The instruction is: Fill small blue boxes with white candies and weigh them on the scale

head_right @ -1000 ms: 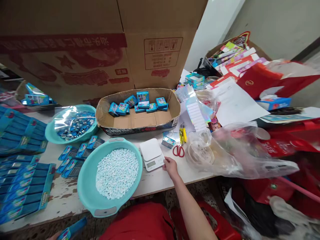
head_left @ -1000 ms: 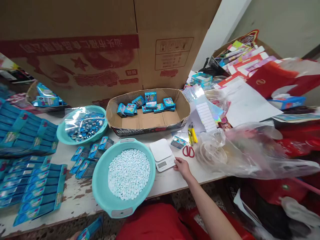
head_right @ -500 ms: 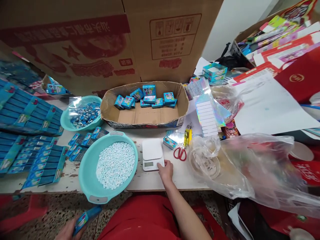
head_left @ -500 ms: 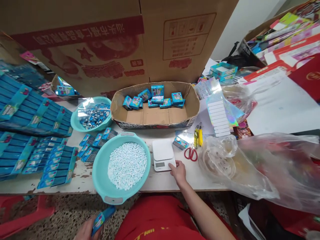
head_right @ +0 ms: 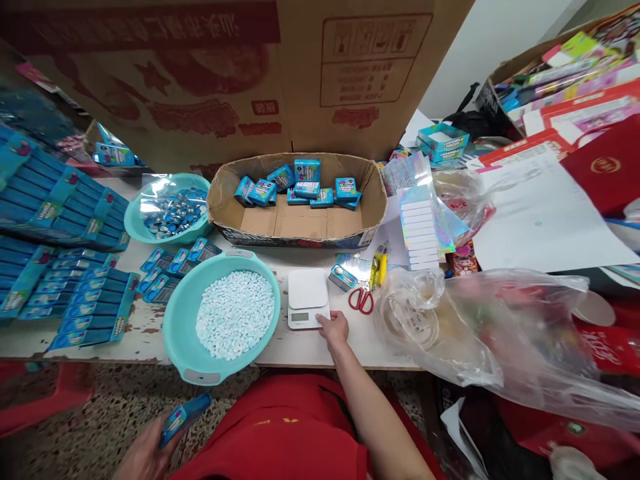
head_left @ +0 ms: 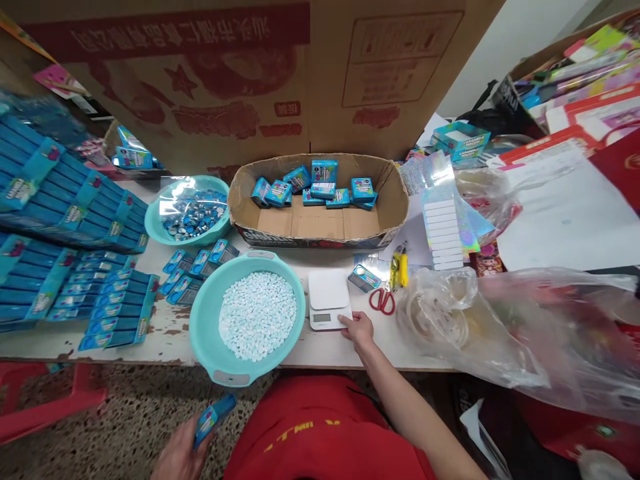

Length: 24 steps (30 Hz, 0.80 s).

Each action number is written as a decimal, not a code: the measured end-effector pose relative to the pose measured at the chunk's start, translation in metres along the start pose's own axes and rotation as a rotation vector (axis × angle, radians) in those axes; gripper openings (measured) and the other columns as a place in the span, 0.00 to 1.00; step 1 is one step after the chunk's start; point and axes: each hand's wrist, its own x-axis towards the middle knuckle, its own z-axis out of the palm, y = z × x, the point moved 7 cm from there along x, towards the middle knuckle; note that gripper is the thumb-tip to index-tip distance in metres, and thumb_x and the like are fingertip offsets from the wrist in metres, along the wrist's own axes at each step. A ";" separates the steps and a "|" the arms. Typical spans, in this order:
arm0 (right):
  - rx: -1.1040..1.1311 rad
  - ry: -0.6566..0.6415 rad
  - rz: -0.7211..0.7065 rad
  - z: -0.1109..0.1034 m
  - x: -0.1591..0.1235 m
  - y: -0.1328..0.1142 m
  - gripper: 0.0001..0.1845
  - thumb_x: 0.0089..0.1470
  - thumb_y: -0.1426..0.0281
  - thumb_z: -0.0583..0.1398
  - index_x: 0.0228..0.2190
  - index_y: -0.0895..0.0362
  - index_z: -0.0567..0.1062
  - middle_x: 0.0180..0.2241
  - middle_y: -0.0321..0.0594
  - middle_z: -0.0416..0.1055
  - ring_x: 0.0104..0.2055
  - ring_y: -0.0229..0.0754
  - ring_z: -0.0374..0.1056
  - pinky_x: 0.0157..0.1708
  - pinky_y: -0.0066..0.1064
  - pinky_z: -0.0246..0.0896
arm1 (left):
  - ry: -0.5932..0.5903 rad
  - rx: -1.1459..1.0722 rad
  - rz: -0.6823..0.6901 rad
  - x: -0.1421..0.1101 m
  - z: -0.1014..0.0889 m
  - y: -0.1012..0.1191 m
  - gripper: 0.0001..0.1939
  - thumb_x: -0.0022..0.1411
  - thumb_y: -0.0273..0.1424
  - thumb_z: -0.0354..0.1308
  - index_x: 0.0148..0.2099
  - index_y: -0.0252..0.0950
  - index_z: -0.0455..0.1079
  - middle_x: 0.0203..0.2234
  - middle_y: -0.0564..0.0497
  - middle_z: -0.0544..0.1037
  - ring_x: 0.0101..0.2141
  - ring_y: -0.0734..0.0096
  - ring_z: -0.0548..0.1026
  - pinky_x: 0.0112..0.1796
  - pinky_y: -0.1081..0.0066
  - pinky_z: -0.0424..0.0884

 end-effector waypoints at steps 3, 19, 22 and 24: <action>0.064 -0.031 0.002 -0.001 -0.005 -0.002 0.19 0.31 0.72 0.70 0.27 0.58 0.68 0.24 0.35 0.70 0.23 0.37 0.68 0.18 0.25 0.66 | -0.061 -0.021 0.025 0.002 0.006 -0.003 0.21 0.57 0.42 0.44 0.45 0.35 0.66 0.40 0.44 0.76 0.41 0.57 0.74 0.40 0.64 0.70; 0.204 -0.027 0.117 -0.007 -0.014 0.016 0.15 0.40 0.76 0.68 0.28 0.59 0.66 0.20 0.36 0.71 0.24 0.39 0.72 0.23 0.24 0.71 | -0.049 -0.010 0.118 0.007 -0.008 -0.004 0.21 0.58 0.43 0.45 0.46 0.37 0.67 0.42 0.44 0.76 0.43 0.60 0.74 0.41 0.64 0.70; 0.248 -0.001 0.124 -0.005 -0.015 0.020 0.16 0.39 0.76 0.68 0.29 0.59 0.66 0.20 0.36 0.71 0.25 0.40 0.73 0.24 0.25 0.72 | -0.056 0.021 0.161 0.007 -0.008 -0.002 0.21 0.59 0.43 0.45 0.46 0.35 0.67 0.43 0.43 0.75 0.44 0.59 0.73 0.42 0.64 0.70; 0.275 0.014 0.132 -0.005 -0.016 0.023 0.16 0.40 0.76 0.68 0.29 0.59 0.66 0.21 0.36 0.70 0.26 0.41 0.73 0.26 0.26 0.73 | -0.045 0.047 0.182 0.007 -0.013 -0.001 0.22 0.58 0.44 0.45 0.46 0.35 0.67 0.42 0.43 0.76 0.43 0.58 0.74 0.43 0.63 0.70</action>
